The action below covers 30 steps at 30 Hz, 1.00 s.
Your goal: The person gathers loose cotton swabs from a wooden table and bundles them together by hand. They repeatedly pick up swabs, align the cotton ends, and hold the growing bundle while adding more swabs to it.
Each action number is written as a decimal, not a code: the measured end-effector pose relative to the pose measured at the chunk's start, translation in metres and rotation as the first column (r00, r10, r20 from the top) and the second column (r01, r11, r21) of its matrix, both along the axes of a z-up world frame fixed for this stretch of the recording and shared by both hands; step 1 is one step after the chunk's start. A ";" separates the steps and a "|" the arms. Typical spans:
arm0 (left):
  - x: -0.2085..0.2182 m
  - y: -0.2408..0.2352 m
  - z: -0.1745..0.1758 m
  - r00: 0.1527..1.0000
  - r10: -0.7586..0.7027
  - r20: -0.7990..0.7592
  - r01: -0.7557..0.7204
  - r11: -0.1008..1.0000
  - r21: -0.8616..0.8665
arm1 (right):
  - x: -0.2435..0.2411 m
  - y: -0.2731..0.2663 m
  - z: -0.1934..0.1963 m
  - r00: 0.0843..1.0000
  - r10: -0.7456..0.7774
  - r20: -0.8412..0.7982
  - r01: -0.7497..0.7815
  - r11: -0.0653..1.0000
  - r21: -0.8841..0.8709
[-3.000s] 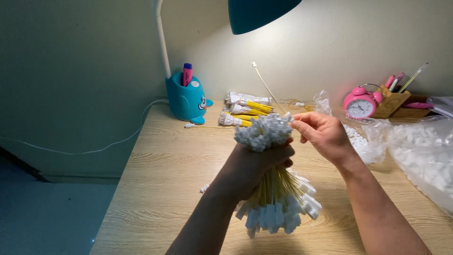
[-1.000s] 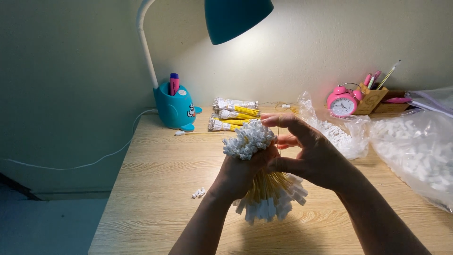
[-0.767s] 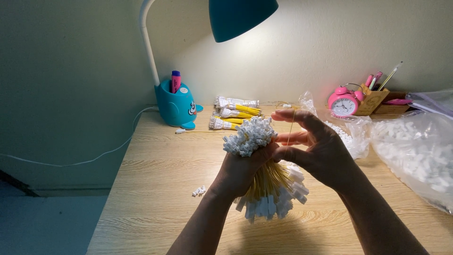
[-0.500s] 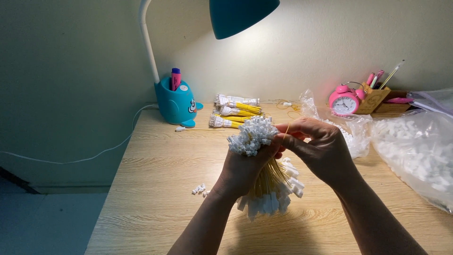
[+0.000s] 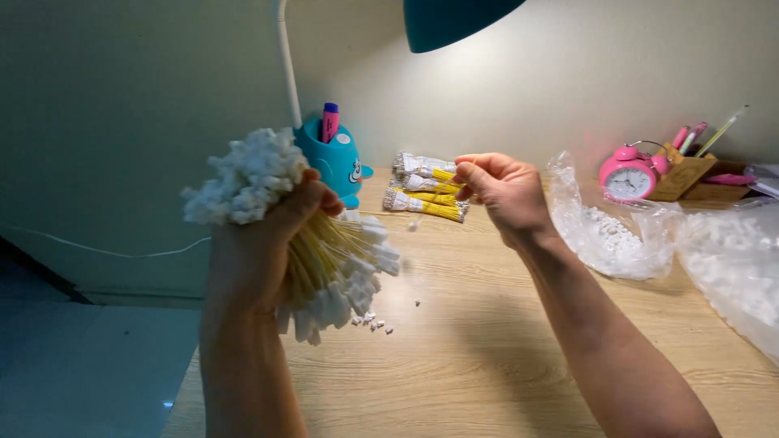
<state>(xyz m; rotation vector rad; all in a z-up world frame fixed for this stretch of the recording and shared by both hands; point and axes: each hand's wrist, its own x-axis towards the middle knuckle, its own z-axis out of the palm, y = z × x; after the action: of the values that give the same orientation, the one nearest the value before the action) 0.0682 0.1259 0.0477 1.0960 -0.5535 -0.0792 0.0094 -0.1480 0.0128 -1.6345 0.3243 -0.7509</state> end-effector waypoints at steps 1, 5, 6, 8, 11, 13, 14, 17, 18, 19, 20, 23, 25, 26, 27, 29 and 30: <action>-0.002 0.009 0.005 1.000 0.010 0.000 -0.010 1.000 0.001 | 0.015 0.003 -0.008 1.000 0.010 0.000 -0.010 1.000 0.001; -0.005 0.035 0.014 0.993 0.116 0.009 -0.116 0.993 0.013 | 0.072 0.012 -0.060 0.994 0.091 -0.063 -0.073 0.968 0.241; -0.005 0.037 0.014 0.990 0.138 0.023 -0.139 0.990 0.021 | 0.084 0.010 -0.076 0.991 0.098 -0.086 -0.066 0.947 0.314; -0.002 0.033 0.011 0.992 0.126 0.030 -0.127 0.991 0.033 | 0.089 0.005 -0.093 0.974 0.074 -0.212 -0.013 0.962 0.274; -0.003 0.018 0.006 0.998 0.030 -0.055 -0.032 0.999 -0.026 | 0.069 0.001 -0.086 0.920 -0.001 -0.393 0.062 0.988 0.144; -0.004 -0.001 0.002 0.988 -0.057 -0.141 0.042 0.993 -0.108 | 0.045 -0.003 -0.063 0.893 -0.050 -0.447 0.083 0.995 0.054; -0.006 -0.012 0.000 0.995 -0.053 -0.082 0.052 0.999 -0.017 | 0.030 -0.004 -0.049 0.927 -0.032 -0.374 0.040 0.999 0.015; -0.021 -0.046 -0.013 0.987 -0.143 -0.071 0.145 0.989 0.030 | -0.027 0.017 0.015 0.969 0.038 -0.243 -0.046 0.999 -0.028; -0.030 -0.060 -0.019 0.965 -0.230 -0.124 0.230 0.973 -0.013 | -0.051 0.026 0.039 0.978 0.089 -0.191 -0.095 0.995 -0.025; -0.034 -0.075 -0.027 0.963 -0.240 -0.121 0.240 0.971 -0.014 | -0.065 0.026 0.046 0.979 0.079 -0.188 -0.085 0.996 -0.027; -0.039 -0.090 -0.037 0.951 -0.291 -0.104 0.294 0.955 0.021 | -0.081 0.028 0.052 0.964 0.199 -0.175 -0.212 0.976 -0.058; -0.062 -0.115 -0.046 0.925 -0.360 -0.118 0.370 0.926 0.076 | -0.106 0.024 0.051 0.932 0.321 -0.166 -0.343 0.930 -0.132; -0.080 -0.122 -0.038 0.918 -0.369 -0.141 0.384 0.919 0.095 | -0.113 0.020 0.046 0.929 0.333 -0.164 -0.360 0.916 -0.178; -0.090 -0.122 -0.033 0.916 -0.357 -0.185 0.382 0.915 0.127 | -0.115 0.020 0.043 0.935 0.320 -0.152 -0.346 0.916 -0.200; -0.099 -0.122 -0.028 0.912 -0.342 -0.227 0.381 0.911 0.160 | -0.117 0.021 0.040 0.941 0.308 -0.139 -0.333 0.916 -0.223; -0.110 -0.120 -0.014 0.907 -0.367 -0.205 0.410 0.880 0.240 | -0.125 0.027 0.040 0.943 0.296 -0.150 -0.323 0.922 -0.212; -0.115 -0.119 -0.006 0.901 -0.394 -0.183 0.433 0.845 0.314 | -0.128 0.030 0.041 0.945 0.284 -0.162 -0.313 0.927 -0.206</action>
<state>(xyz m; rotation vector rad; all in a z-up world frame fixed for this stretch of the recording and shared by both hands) -0.0465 0.0065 0.0418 1.2901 -0.6857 -0.6381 -0.1181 -0.1182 0.0534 -1.9030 0.0752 -0.4621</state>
